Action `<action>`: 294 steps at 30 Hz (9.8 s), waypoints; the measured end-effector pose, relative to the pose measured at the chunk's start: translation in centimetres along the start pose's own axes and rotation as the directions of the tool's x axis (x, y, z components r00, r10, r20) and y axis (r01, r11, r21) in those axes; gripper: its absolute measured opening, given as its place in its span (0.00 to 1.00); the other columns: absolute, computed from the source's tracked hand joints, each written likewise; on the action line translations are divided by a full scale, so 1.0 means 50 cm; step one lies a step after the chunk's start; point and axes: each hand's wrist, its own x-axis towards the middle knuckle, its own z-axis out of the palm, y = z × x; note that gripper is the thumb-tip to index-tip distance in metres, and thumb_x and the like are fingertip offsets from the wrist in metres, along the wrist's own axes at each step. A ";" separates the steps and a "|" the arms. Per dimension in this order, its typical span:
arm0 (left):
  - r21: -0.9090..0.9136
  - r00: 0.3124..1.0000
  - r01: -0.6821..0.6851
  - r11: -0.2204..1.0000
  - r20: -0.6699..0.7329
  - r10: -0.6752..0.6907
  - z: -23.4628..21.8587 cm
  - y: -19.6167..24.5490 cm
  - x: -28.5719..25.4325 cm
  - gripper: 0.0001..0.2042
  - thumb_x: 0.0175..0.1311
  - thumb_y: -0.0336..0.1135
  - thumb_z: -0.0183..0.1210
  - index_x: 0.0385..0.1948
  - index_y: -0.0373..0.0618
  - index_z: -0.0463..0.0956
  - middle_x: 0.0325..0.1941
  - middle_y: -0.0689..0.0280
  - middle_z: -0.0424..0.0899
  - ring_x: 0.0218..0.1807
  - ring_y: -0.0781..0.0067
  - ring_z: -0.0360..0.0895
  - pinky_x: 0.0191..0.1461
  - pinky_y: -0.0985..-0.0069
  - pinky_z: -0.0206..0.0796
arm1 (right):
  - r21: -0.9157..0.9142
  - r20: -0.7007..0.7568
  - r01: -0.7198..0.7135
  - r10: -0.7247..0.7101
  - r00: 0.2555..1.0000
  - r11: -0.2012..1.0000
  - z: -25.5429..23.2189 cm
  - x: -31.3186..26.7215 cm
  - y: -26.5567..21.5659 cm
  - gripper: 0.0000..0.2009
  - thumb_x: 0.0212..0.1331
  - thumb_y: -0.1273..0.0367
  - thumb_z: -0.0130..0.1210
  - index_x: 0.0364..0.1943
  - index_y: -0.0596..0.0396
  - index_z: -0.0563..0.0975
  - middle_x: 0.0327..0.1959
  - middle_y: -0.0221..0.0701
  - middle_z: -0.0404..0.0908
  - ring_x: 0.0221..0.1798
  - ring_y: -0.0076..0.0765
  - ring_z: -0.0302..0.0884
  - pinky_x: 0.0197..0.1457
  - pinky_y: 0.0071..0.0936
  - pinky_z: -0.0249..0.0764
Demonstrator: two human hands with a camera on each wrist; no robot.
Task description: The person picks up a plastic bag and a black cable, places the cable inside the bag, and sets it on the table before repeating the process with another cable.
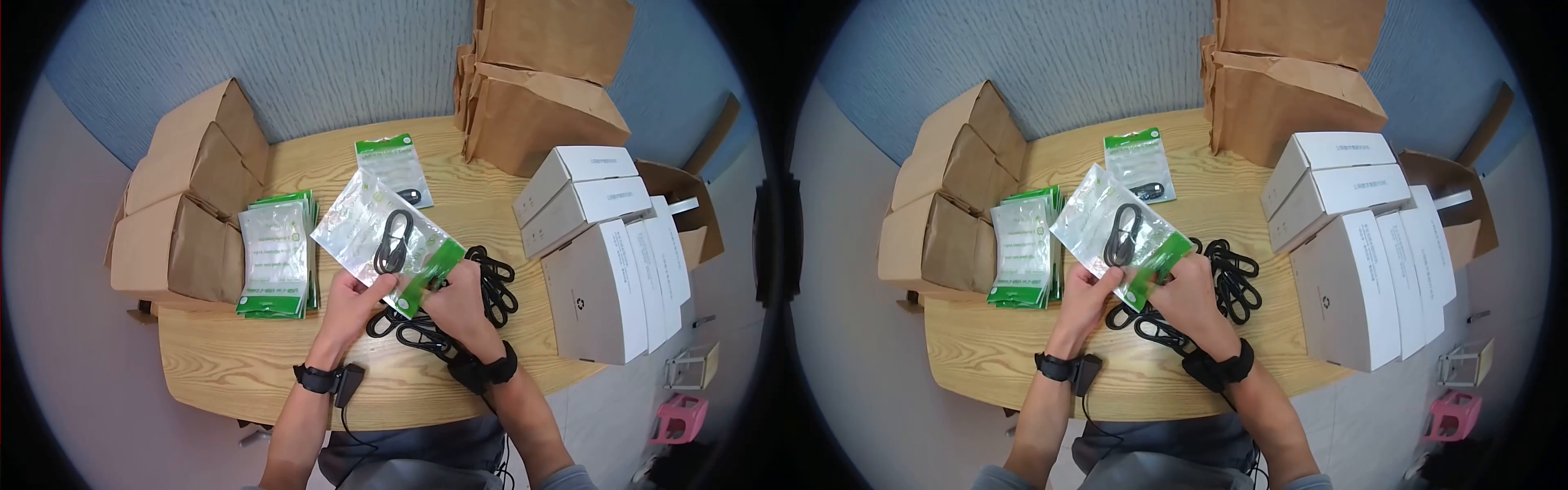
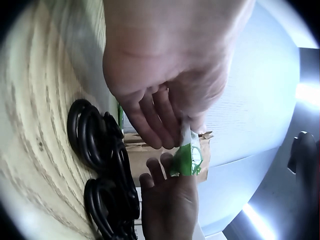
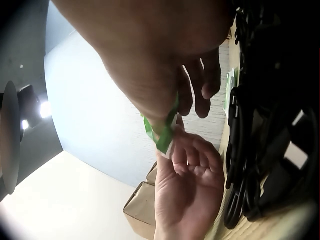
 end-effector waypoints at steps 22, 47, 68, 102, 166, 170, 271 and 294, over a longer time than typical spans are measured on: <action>-0.473 0.978 -0.145 0.869 -0.202 0.054 0.004 0.014 0.012 0.17 0.69 0.32 0.53 0.57 0.45 0.65 0.54 0.65 0.76 0.51 0.73 0.76 0.53 0.71 0.73 | 0.470 0.393 -0.442 0.267 0.880 0.764 -0.012 0.002 -0.008 0.08 0.57 0.73 0.61 0.36 0.62 0.76 0.28 0.28 0.78 0.28 0.15 0.74 0.27 0.14 0.71; -0.183 0.986 -0.132 0.974 0.072 0.147 0.021 0.016 -0.006 0.17 0.68 0.37 0.56 0.53 0.35 0.73 0.44 0.66 0.82 0.44 0.82 0.75 0.49 0.80 0.67 | 0.678 -0.244 -0.022 0.253 0.936 0.735 -0.048 0.011 0.008 0.10 0.61 0.72 0.59 0.43 0.64 0.78 0.35 0.24 0.78 0.40 0.17 0.71 0.44 0.15 0.67; -0.283 0.965 -0.254 0.925 -0.132 0.225 -0.007 0.014 0.005 0.10 0.71 0.36 0.51 0.43 0.41 0.75 0.46 0.70 0.79 0.49 0.82 0.73 0.55 0.82 0.62 | 0.488 0.047 -0.184 0.185 0.982 0.853 -0.021 0.008 0.015 0.05 0.57 0.78 0.60 0.36 0.65 0.79 0.37 0.29 0.80 0.39 0.18 0.76 0.42 0.15 0.72; -0.210 0.992 -0.112 0.971 0.035 0.122 0.031 0.026 0.003 0.23 0.63 0.23 0.57 0.59 0.39 0.61 0.53 0.59 0.77 0.48 0.75 0.78 0.51 0.78 0.72 | 0.657 0.134 -0.349 0.353 0.926 0.668 -0.038 0.018 0.015 0.13 0.58 0.75 0.59 0.46 0.67 0.76 0.42 0.34 0.81 0.43 0.22 0.78 0.48 0.19 0.75; -0.160 0.995 -0.024 0.987 0.097 0.040 0.044 0.015 0.003 0.29 0.64 0.25 0.56 0.66 0.41 0.54 0.57 0.61 0.76 0.56 0.75 0.74 0.59 0.76 0.67 | 0.328 -0.224 -0.114 0.194 0.955 0.938 -0.036 0.019 -0.005 0.13 0.59 0.70 0.61 0.43 0.68 0.78 0.37 0.32 0.83 0.37 0.20 0.76 0.41 0.20 0.72; -0.168 0.995 0.014 0.986 0.095 0.002 0.030 0.013 0.005 0.22 0.65 0.25 0.55 0.60 0.38 0.61 0.51 0.60 0.80 0.49 0.76 0.78 0.54 0.78 0.71 | 0.373 -0.192 -0.113 0.196 0.962 0.921 -0.031 0.015 -0.023 0.13 0.58 0.71 0.61 0.43 0.67 0.78 0.38 0.32 0.82 0.38 0.20 0.77 0.39 0.20 0.74; -0.288 0.973 -0.193 0.938 -0.177 0.146 0.012 0.022 -0.001 0.10 0.71 0.39 0.52 0.44 0.48 0.78 0.45 0.73 0.81 0.48 0.81 0.74 0.52 0.78 0.62 | 0.383 -0.013 -0.220 0.243 0.970 0.897 -0.019 0.006 0.009 0.06 0.56 0.73 0.62 0.34 0.64 0.80 0.29 0.28 0.81 0.31 0.17 0.76 0.34 0.15 0.71; -0.237 0.926 -0.252 0.938 -0.341 0.162 -0.005 0.026 0.012 0.07 0.69 0.37 0.53 0.42 0.47 0.74 0.41 0.72 0.80 0.42 0.81 0.77 0.45 0.78 0.71 | 0.570 0.116 -0.273 0.253 0.960 0.775 0.022 -0.009 -0.010 0.07 0.58 0.75 0.59 0.36 0.67 0.78 0.30 0.28 0.80 0.32 0.16 0.76 0.36 0.14 0.74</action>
